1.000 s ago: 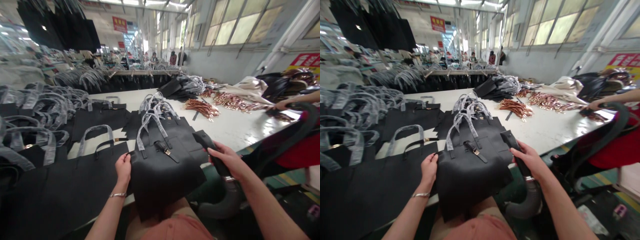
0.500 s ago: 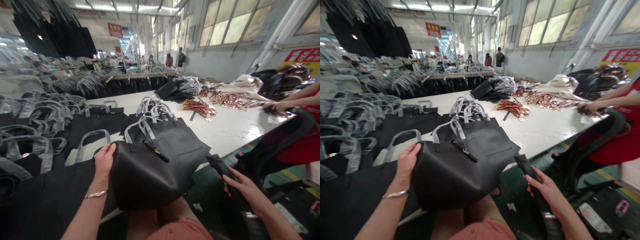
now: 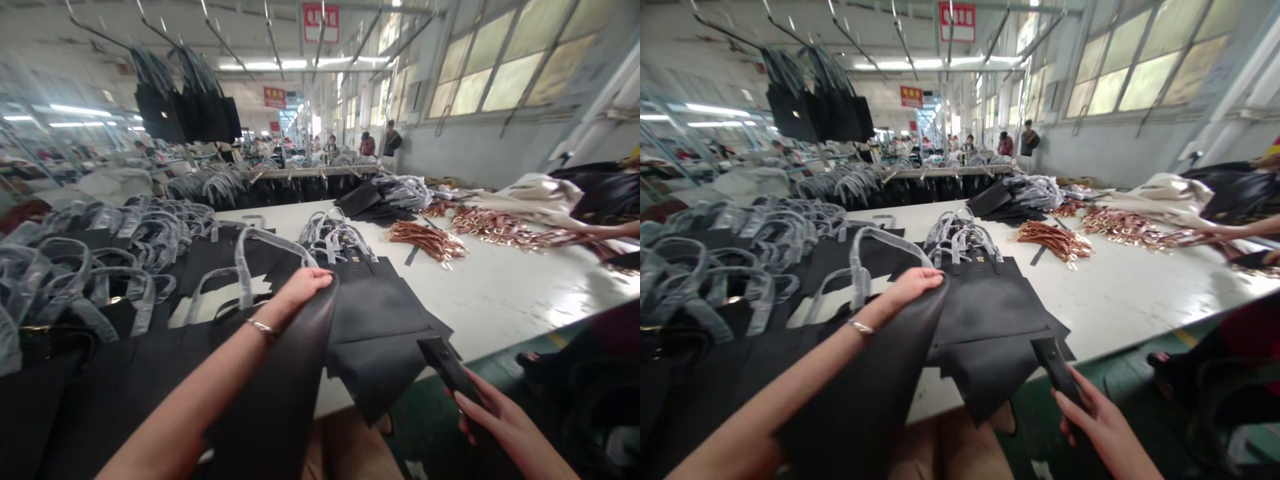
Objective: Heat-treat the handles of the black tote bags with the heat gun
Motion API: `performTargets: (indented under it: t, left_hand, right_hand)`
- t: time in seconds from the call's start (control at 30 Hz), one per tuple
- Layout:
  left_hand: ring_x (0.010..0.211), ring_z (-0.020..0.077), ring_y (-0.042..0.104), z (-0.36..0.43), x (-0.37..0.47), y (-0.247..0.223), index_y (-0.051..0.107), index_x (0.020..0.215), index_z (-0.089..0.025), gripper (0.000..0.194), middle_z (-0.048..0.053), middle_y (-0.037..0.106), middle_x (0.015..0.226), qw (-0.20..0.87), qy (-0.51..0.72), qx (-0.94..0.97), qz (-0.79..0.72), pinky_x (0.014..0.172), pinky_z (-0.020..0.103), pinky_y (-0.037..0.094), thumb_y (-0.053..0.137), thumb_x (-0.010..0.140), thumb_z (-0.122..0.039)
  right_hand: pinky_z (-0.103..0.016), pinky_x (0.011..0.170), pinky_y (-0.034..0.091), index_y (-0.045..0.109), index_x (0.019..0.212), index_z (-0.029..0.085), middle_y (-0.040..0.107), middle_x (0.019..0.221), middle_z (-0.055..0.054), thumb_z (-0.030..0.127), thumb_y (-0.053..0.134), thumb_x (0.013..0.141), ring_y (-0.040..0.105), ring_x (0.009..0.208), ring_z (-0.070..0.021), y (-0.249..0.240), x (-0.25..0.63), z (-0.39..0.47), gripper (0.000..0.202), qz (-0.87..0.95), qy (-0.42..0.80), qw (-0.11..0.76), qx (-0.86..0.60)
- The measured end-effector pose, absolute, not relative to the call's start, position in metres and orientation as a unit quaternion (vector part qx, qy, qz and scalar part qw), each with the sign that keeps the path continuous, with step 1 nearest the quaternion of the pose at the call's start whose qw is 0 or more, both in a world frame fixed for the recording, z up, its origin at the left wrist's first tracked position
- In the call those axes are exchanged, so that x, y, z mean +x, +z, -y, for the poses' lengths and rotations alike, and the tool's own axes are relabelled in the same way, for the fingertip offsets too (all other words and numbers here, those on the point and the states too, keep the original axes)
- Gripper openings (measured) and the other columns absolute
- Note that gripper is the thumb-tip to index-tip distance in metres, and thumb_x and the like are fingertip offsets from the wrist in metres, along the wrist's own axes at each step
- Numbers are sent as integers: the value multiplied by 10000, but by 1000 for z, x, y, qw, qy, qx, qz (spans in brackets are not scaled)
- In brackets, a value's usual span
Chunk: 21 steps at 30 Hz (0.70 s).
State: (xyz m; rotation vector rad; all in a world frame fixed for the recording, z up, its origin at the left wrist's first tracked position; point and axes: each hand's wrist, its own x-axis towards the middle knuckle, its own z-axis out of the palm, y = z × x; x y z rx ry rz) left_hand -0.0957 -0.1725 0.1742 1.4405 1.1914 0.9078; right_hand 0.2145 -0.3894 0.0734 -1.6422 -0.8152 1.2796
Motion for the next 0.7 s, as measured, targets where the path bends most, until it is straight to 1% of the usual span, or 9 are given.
performTargets:
  t: [0.03,0.07,0.13,0.2,0.3,0.4,0.47,0.57,0.7]
  left_hand:
    - [595,147,620,177,-87,152,678,875,-116,147,34,674,707,501,313,635,-498,614,275,510,601,765,-175]
    - [586,155,620,184,-83,131,676,851,-115,133,41,667,689,501,288,644,-501,603,278,505,586,759,-148]
    - [626,166,622,202,-84,99,683,830,-136,128,44,664,708,483,273,661,-505,631,278,493,582,751,-134]
    - [685,180,621,224,-96,79,689,851,-163,147,49,669,759,414,280,704,-505,688,291,480,568,768,-147]
    - [762,191,605,260,-119,59,673,889,-190,158,55,661,853,276,291,754,-520,745,307,458,535,813,-178]
    - [862,206,575,290,-132,39,648,895,-198,125,55,635,921,210,291,768,-531,791,329,455,542,832,-181]
    - [916,217,552,303,-134,25,643,906,-196,119,62,628,961,187,299,776,-523,827,353,455,547,841,-168]
    - [910,218,543,308,-134,9,650,896,-187,113,71,630,962,167,320,775,-519,834,371,460,550,854,-153]
    - [860,212,536,307,-132,4,662,807,-172,160,75,629,885,145,306,792,-508,795,364,474,521,873,-135]
  right_hand:
    - [-256,471,485,318,1432,152,687,799,-34,524,760,653,588,574,-174,72,213,387,971,331,517,435,-660]
    - [-258,460,485,325,1431,156,688,796,-32,528,761,644,589,566,-176,71,212,385,973,336,519,431,-658]
    - [-260,447,481,322,1436,150,676,748,-20,534,751,644,586,554,-180,71,206,380,979,356,527,416,-650]
    - [-261,444,474,292,1454,134,649,684,-2,531,730,663,575,539,-177,73,197,375,988,382,541,389,-640]
    - [-260,451,463,261,1474,134,610,631,20,528,683,702,573,536,-175,78,178,364,964,424,561,341,-624]
    - [-246,450,441,292,1471,152,576,578,41,520,657,715,569,511,-162,87,153,350,918,465,584,274,-607]
    - [-232,445,430,325,1460,162,585,600,40,502,652,715,565,489,-143,94,137,341,881,486,605,223,-590]
    - [-214,432,434,342,1449,179,628,716,13,457,649,729,577,480,-121,101,115,325,830,502,629,161,-571]
    - [-191,402,433,367,1417,186,616,777,6,382,616,790,574,461,-97,104,94,302,702,510,638,139,-560]
